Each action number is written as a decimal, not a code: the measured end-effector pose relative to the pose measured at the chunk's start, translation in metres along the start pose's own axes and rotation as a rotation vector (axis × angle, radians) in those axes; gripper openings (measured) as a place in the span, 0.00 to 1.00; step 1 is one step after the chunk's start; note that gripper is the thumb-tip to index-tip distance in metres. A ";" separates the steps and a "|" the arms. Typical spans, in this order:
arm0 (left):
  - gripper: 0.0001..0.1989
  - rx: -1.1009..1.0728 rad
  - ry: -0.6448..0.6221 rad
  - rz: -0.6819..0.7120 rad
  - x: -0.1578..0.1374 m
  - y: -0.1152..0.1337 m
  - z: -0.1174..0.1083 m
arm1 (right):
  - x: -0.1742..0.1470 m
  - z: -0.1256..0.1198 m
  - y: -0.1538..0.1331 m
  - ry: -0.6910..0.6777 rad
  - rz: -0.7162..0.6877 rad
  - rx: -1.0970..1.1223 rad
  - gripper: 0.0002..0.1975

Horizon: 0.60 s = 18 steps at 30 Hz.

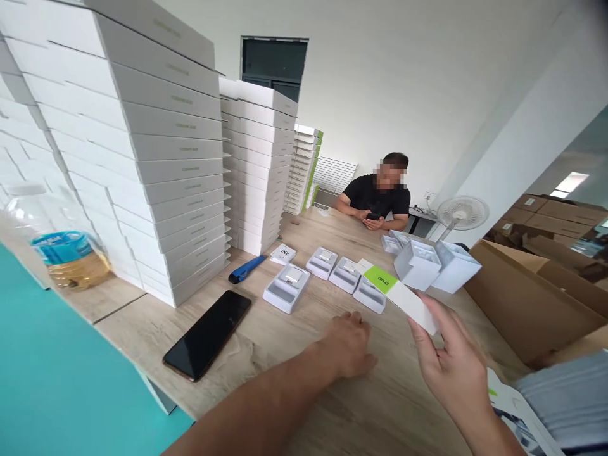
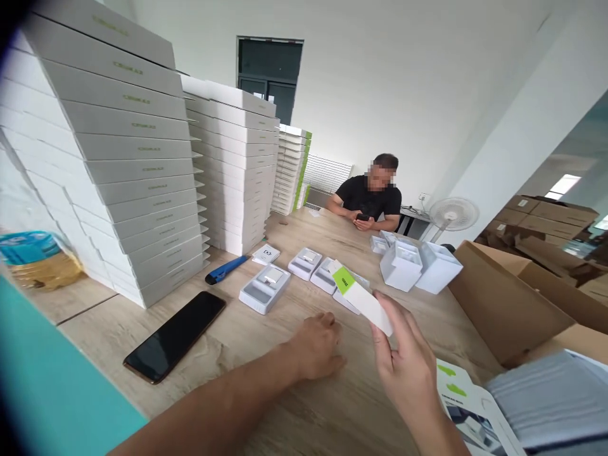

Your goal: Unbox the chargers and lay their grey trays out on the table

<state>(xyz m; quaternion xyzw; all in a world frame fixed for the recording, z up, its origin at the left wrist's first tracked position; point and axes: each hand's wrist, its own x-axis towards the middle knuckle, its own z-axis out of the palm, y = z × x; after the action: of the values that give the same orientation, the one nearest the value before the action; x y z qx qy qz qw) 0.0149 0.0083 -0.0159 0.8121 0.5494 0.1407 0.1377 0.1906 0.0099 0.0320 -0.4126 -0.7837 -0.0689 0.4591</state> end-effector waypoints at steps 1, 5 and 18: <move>0.26 0.004 -0.007 -0.007 0.001 -0.003 0.000 | 0.001 0.001 -0.002 -0.017 0.015 0.008 0.20; 0.28 0.007 -0.021 -0.022 0.002 -0.008 0.003 | -0.003 0.005 -0.004 0.002 0.169 0.046 0.23; 0.35 0.065 0.323 -0.643 -0.048 -0.112 -0.114 | -0.036 0.003 0.005 0.271 0.773 0.507 0.33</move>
<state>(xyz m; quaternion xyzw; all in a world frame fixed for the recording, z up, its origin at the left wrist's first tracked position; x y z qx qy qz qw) -0.1407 0.0112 0.0431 0.5691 0.7955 0.1990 0.0607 0.2001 -0.0063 0.0011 -0.5360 -0.4983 0.2469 0.6352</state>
